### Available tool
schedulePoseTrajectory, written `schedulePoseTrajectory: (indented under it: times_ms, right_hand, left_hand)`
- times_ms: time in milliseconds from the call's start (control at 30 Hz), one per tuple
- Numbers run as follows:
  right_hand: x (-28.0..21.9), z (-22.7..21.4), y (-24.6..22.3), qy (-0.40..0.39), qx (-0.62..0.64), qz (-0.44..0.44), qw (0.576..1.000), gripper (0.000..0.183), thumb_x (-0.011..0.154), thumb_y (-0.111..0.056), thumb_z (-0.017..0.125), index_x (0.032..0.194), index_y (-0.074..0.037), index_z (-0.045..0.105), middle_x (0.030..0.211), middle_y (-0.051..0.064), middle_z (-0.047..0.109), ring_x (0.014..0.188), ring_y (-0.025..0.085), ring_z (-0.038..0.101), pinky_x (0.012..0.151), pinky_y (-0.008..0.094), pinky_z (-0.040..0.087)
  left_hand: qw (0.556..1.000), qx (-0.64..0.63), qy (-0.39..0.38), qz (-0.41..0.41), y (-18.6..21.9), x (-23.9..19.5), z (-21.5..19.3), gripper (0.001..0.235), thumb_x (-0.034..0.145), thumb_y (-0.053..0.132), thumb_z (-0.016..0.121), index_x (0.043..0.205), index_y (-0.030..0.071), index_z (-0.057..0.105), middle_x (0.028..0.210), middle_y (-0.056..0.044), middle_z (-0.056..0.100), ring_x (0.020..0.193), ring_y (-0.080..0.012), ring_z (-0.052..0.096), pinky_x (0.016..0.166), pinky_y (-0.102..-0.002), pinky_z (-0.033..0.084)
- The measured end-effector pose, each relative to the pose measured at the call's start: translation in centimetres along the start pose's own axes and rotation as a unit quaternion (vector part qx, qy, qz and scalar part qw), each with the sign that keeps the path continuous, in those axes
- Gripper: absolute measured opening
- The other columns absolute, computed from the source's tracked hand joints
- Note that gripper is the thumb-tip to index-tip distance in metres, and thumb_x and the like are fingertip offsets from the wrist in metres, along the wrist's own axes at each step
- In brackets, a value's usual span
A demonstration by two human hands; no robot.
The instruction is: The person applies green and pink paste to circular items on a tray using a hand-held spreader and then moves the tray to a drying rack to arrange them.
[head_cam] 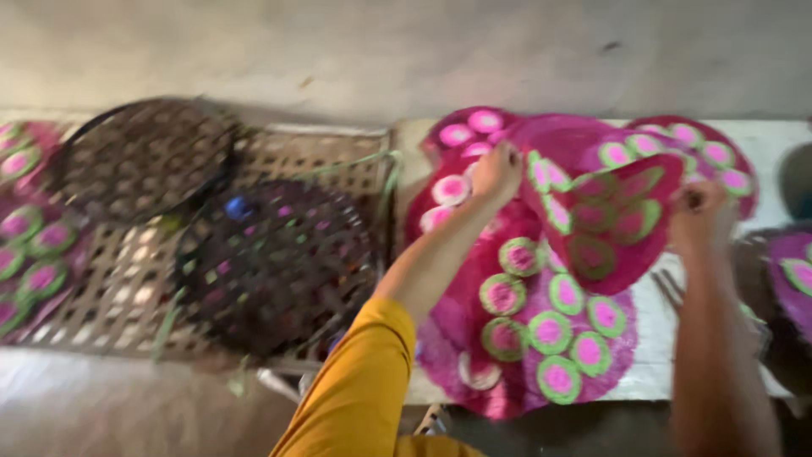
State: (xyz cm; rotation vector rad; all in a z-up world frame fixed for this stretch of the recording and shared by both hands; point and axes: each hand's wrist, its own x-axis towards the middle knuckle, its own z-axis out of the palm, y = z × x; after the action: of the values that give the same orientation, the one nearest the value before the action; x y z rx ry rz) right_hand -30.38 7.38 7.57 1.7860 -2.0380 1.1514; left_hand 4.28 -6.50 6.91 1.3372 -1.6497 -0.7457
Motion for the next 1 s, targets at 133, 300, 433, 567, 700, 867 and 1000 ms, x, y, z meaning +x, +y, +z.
schedulePoseTrajectory:
  times_ms: [133,300,433,567,700,867,1000]
  right_hand:
    - [1.0,0.5,-10.3,-0.067,0.140,0.005,0.988,0.019,0.110,-0.008,0.071,0.097,0.003,0.060,0.092,0.015,0.069,0.079,0.019,0.061,0.076,0.035,0.050]
    - [-2.7,10.4,-27.8,-0.066,0.203,-0.064,0.975,0.017,0.106,-0.011,0.076,0.107,0.002,0.067,0.097,0.012,0.069,0.090,0.019,0.065,0.082,0.037,0.053]
    - [-8.5,19.8,-40.8,-0.057,0.257,-0.041,0.964,0.029,0.110,-0.030,0.065,0.108,-0.001,0.064,0.102,0.014,0.067,0.092,0.026,0.066,0.081,0.041,0.054]
    - [-16.8,25.3,-47.1,-0.056,0.263,-0.041,0.962,0.020,0.106,-0.021,0.065,0.104,-0.001,0.062,0.098,0.019,0.068,0.091,0.037,0.068,0.080,0.046,0.052]
    - [-22.2,27.6,-50.4,-0.122,0.189,0.067,0.972,0.013,0.099,-0.016,0.068,0.101,-0.005,0.063,0.093,0.016,0.071,0.089,0.038,0.069,0.078,0.047,0.053]
    - [-24.6,22.1,-52.1,-0.172,0.027,0.027,0.984,0.023,0.086,-0.012,0.078,0.103,-0.005,0.064,0.098,0.014,0.070,0.099,0.039,0.066,0.086,0.050,0.051]
    - [-25.2,14.2,-51.5,-0.287,-0.040,0.015,0.957,0.042,0.081,-0.015,0.081,0.118,-0.009,0.063,0.112,0.012,0.068,0.108,0.037,0.064,0.089,0.047,0.052]
  left_hand:
    - [0.996,-0.013,0.077,0.048,-3.4,0.0,-12.6,0.024,0.093,0.032,0.060,0.101,0.010,0.067,0.091,-0.021,0.073,0.086,-0.0414,0.071,0.075,-0.052,0.056]
    - [0.989,0.126,0.079,0.003,-11.0,-3.9,-33.1,0.025,0.098,0.031,0.062,0.105,0.009,0.067,0.099,-0.022,0.073,0.095,-0.0443,0.068,0.078,-0.055,0.054]
    - [0.993,0.029,0.111,0.010,-17.0,-9.2,-45.9,0.026,0.093,0.024,0.060,0.118,0.017,0.063,0.100,-0.018,0.073,0.091,-0.0381,0.073,0.075,-0.047,0.057]
    - [0.981,0.143,0.114,-0.070,-24.8,-14.0,-52.9,0.016,0.102,0.028,0.060,0.107,0.014,0.062,0.085,-0.017,0.070,0.081,-0.0402,0.069,0.069,-0.050,0.053]
    - [0.970,0.210,0.098,-0.079,-32.2,-18.2,-54.6,0.017,0.104,0.030,0.060,0.109,0.014,0.059,0.087,-0.015,0.071,0.083,-0.0398,0.068,0.069,-0.052,0.052]
    - [0.957,0.254,0.115,-0.081,-35.9,-21.5,-55.6,0.024,0.094,0.028,0.067,0.115,0.016,0.063,0.106,-0.013,0.069,0.089,-0.0378,0.068,0.070,-0.050,0.054]
    - [0.967,0.197,0.156,-0.048,-34.1,-24.2,-57.3,0.029,0.093,0.019,0.068,0.121,0.011,0.062,0.110,-0.015,0.064,0.093,-0.0353,0.067,0.073,-0.048,0.054]
